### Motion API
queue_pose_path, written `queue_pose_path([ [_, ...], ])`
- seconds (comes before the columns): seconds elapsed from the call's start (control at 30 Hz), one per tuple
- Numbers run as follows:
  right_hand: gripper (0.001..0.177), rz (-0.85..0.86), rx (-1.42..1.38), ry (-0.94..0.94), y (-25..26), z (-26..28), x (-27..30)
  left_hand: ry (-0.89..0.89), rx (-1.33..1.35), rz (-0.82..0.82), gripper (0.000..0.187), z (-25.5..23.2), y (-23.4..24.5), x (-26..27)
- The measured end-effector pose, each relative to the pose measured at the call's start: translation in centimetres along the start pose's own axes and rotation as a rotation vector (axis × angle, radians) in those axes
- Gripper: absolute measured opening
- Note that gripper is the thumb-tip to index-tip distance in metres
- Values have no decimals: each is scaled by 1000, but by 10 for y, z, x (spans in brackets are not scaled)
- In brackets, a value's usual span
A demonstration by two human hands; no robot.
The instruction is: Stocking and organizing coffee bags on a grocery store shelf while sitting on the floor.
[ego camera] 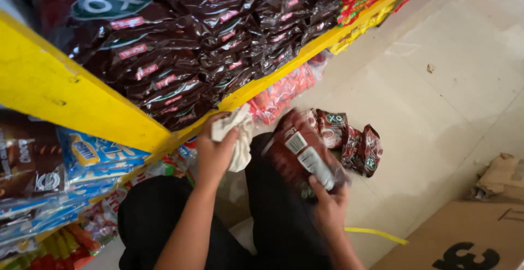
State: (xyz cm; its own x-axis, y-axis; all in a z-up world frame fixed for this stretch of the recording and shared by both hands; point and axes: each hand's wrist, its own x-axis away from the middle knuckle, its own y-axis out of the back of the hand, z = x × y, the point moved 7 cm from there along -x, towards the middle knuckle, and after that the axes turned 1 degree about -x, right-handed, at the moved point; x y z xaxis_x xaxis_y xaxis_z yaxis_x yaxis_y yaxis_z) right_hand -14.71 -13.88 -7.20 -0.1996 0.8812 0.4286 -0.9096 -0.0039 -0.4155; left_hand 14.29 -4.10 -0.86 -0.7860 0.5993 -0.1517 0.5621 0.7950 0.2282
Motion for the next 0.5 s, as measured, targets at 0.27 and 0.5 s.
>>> queue_pose_path([
  [0.27,70,794,1417,976,-64,-15,47,-436,-3,-83,43,-26,-10,47],
  [0.5,63,761,1349,1012,-46,-34,49,-429,-623,369,58,-7,-98,63],
])
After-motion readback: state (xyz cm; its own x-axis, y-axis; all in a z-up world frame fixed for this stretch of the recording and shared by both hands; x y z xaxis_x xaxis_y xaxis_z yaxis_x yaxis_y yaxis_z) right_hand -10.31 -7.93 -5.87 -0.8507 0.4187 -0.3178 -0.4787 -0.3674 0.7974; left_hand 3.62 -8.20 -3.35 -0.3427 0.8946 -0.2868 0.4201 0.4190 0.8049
